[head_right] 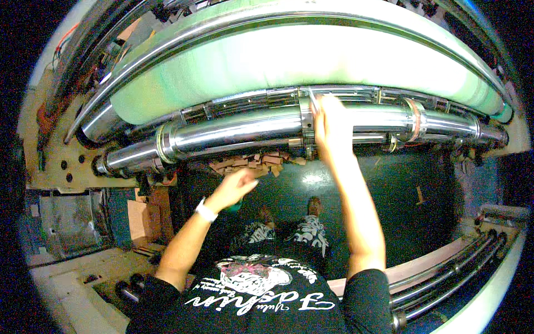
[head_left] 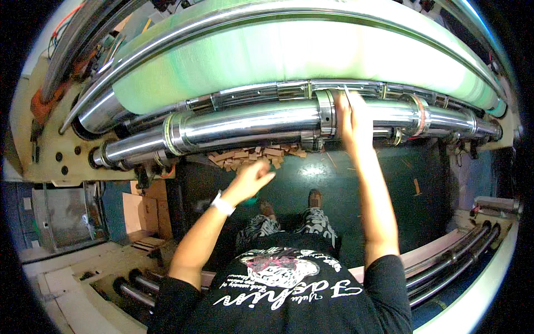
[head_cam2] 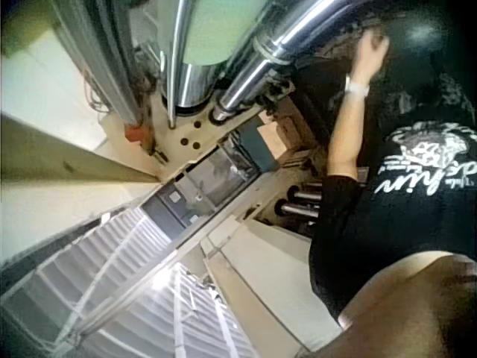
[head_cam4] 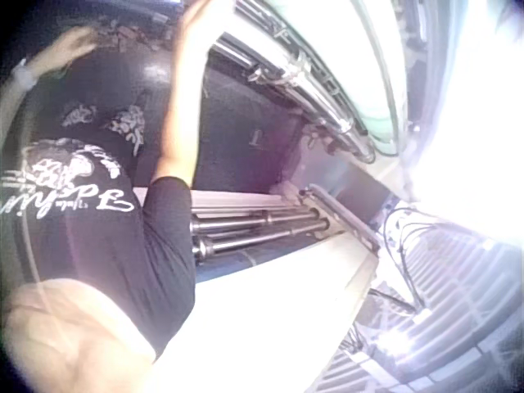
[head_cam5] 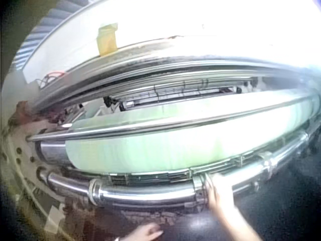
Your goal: The person uses a measuring tape and hand-tightens components on a series of large cylindrical rollers within an industrial machine.
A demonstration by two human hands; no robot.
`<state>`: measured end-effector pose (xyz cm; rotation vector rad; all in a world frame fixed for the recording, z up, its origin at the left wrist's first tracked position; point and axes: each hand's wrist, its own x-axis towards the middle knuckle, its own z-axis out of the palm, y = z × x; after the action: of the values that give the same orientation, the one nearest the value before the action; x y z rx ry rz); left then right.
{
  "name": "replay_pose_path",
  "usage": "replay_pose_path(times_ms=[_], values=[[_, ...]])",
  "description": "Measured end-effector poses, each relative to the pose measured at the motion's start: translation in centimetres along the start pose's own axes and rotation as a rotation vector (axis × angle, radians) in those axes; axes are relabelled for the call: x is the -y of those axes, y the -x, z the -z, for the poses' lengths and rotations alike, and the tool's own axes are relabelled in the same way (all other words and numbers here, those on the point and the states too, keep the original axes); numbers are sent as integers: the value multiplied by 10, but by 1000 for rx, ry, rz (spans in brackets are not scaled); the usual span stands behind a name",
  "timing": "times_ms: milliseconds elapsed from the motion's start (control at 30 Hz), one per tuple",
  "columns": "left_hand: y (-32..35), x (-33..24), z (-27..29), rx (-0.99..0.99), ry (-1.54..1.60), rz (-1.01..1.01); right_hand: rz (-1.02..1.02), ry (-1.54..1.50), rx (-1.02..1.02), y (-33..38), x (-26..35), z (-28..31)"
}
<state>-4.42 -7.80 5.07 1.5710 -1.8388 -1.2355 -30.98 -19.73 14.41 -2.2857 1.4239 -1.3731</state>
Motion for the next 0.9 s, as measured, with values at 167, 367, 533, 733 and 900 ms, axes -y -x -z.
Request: replay_pose_path(times_ms=[167,367,533,733,900], values=[[-86,-116,1,-227,-275,-272,-310,71,358,-33,-86,-45],[-123,-130,0,-185,-564,-170,-86,80,44,3,-71,-59],[-132,-132,-4,-148,-747,-182,57,-59,-71,12,-54,-63],[-153,-145,10,13,-844,-112,-74,57,63,-8,-54,-71],[-146,-134,-1,-64,-880,-187,-12,49,-8,1,-48,-65]])
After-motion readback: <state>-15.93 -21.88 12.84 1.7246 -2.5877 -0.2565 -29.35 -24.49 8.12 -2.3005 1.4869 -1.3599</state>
